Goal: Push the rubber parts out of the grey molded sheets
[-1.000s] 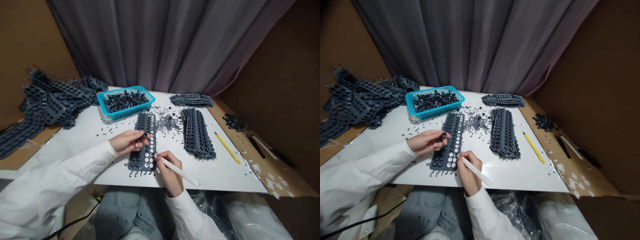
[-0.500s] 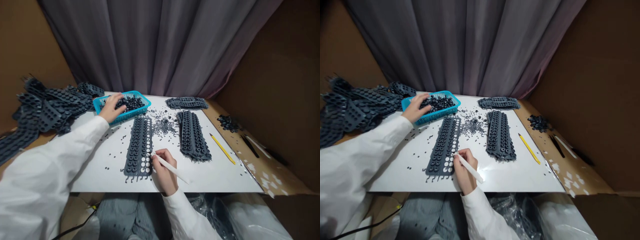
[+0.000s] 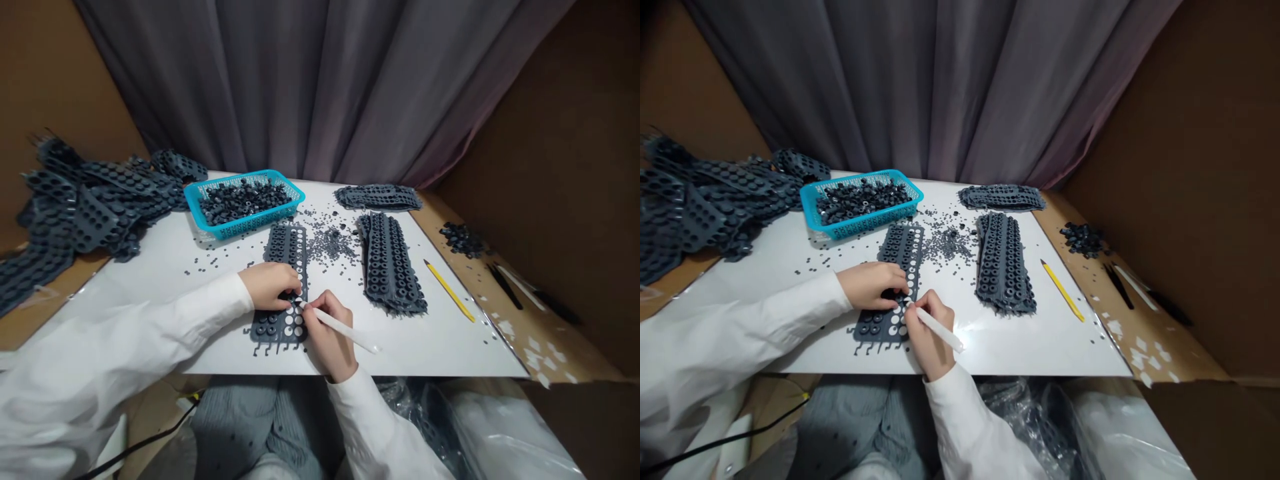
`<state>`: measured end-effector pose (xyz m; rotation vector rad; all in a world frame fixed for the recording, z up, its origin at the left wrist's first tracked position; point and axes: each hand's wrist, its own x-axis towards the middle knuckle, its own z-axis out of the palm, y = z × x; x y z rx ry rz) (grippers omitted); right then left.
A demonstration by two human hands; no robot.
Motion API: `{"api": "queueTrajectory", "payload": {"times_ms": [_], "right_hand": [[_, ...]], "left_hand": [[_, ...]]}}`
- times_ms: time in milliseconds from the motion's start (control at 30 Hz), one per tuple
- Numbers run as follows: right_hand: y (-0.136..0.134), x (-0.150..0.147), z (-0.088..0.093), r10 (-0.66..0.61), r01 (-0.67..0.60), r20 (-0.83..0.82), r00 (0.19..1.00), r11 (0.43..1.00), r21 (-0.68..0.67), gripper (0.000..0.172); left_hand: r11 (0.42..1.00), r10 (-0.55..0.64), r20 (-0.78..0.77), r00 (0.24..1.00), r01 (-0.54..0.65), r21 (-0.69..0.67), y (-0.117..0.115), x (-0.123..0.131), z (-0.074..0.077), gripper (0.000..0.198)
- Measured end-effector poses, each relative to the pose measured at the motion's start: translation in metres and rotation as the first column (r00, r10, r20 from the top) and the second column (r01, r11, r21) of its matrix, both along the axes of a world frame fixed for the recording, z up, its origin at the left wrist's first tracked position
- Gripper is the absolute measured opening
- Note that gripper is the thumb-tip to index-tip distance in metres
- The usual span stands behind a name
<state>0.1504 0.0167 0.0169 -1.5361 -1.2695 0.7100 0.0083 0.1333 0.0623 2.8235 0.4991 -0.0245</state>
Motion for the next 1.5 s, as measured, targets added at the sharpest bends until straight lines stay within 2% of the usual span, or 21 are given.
{"api": "queueTrajectory", "payload": {"times_ms": [133,200,333,400,433,467,533,567,600,633,700,767,867,900,933,1000,1033,1067,1167,1367,1500], "right_hand": [[-0.001,-0.001,0.000,0.003,-0.004,0.053,0.999,1.000,0.009,0.017],[-0.001,0.000,-0.001,0.006,-0.007,0.069,0.998,1.000,0.014,0.016],[0.000,0.000,-0.002,-0.002,0.000,0.085,0.996,1.000,0.024,0.016],[0.001,0.000,-0.002,-0.009,0.007,0.082,0.997,1.000,0.024,0.017],[0.001,0.000,-0.002,-0.010,0.008,0.073,0.997,1.000,0.022,0.017],[0.001,0.000,-0.001,-0.009,0.008,0.059,0.998,1.000,0.019,0.017],[0.001,0.000,-0.001,-0.010,0.010,0.020,1.000,1.000,0.022,0.014],[0.000,0.001,0.000,-0.013,0.013,0.000,1.000,1.000,0.028,0.013],[0.000,0.000,0.000,-0.016,0.017,-0.016,1.000,0.999,0.034,0.012],[0.001,0.000,0.000,-0.019,0.020,-0.025,1.000,0.999,0.040,0.012],[0.002,-0.001,0.000,-0.020,0.021,-0.025,0.999,0.999,0.045,0.014],[0.003,-0.002,0.000,-0.017,0.018,-0.011,1.000,0.999,0.041,0.015],[0.005,-0.003,-0.001,-0.023,0.022,0.014,1.000,0.999,0.038,0.016],[0.005,-0.003,-0.001,-0.023,0.022,0.024,0.999,0.999,0.039,0.016],[0.005,-0.003,-0.001,-0.021,0.020,0.035,0.999,0.999,0.039,0.016],[0.005,-0.003,-0.002,-0.020,0.017,0.062,0.998,0.999,0.035,0.016],[0.005,-0.003,-0.002,-0.020,0.017,0.075,0.997,0.999,0.031,0.016],[0.005,-0.003,-0.002,-0.021,0.018,0.085,0.996,0.999,0.027,0.016],[0.004,-0.003,-0.001,-0.024,0.022,0.097,0.995,1.000,0.017,0.015],[0.003,-0.002,0.000,-0.024,0.025,0.107,0.994,1.000,-0.011,0.014],[0.004,-0.002,-0.001,-0.033,0.034,0.114,0.993,0.999,-0.006,0.015]], "left_hand": [[0.991,-0.040,-0.082,0.996,0.050,0.124,-0.005,0.006,-0.003,0.002],[0.990,-0.055,-0.042,0.998,0.060,0.124,-0.006,0.004,-0.010,0.006],[0.997,-0.023,0.212,0.977,0.038,-0.065,0.000,-0.009,-0.025,0.013],[0.974,0.151,0.364,0.919,-0.075,-0.215,0.004,-0.017,-0.028,0.015],[0.932,0.292,0.434,0.852,-0.153,-0.327,0.007,-0.021,-0.028,0.016],[0.858,0.452,0.480,0.752,-0.218,-0.466,0.010,-0.024,-0.026,0.017],[0.650,0.712,0.457,0.532,-0.254,-0.717,0.017,-0.027,-0.021,0.022],[0.543,0.793,0.404,0.456,-0.230,-0.807,0.021,-0.028,-0.019,0.025],[0.453,0.841,0.342,0.420,-0.201,-0.868,0.023,-0.027,-0.017,0.025],[0.388,0.860,0.284,0.424,-0.183,-0.903,0.025,-0.026,-0.015,0.024],[0.326,0.846,0.202,0.494,-0.180,-0.928,0.026,-0.023,-0.015,0.020],[0.346,0.792,0.171,0.586,-0.200,-0.917,0.023,-0.018,-0.015,0.017],[0.424,0.691,0.168,0.703,-0.206,-0.882,0.014,-0.010,-0.014,0.012],[0.502,0.629,0.187,0.754,-0.211,-0.839,0.011,-0.008,-0.013,0.012],[0.613,0.545,0.211,0.812,-0.214,-0.760,0.008,-0.005,-0.012,0.013],[0.850,0.327,0.222,0.919,-0.184,-0.494,0.005,-0.001,-0.011,0.015],[0.927,0.223,0.198,0.955,-0.144,-0.347,0.004,0.001,-0.012,0.015],[0.966,0.147,0.168,0.975,-0.105,-0.237,0.004,0.003,-0.013,0.014],[0.985,0.082,0.147,0.986,-0.058,-0.162,0.008,0.004,-0.021,0.011],[0.972,0.109,0.287,0.952,-0.042,-0.230,0.018,-0.009,-0.036,0.008],[0.963,0.150,0.362,0.920,-0.053,-0.264,0.016,-0.014,-0.039,0.011]]}}
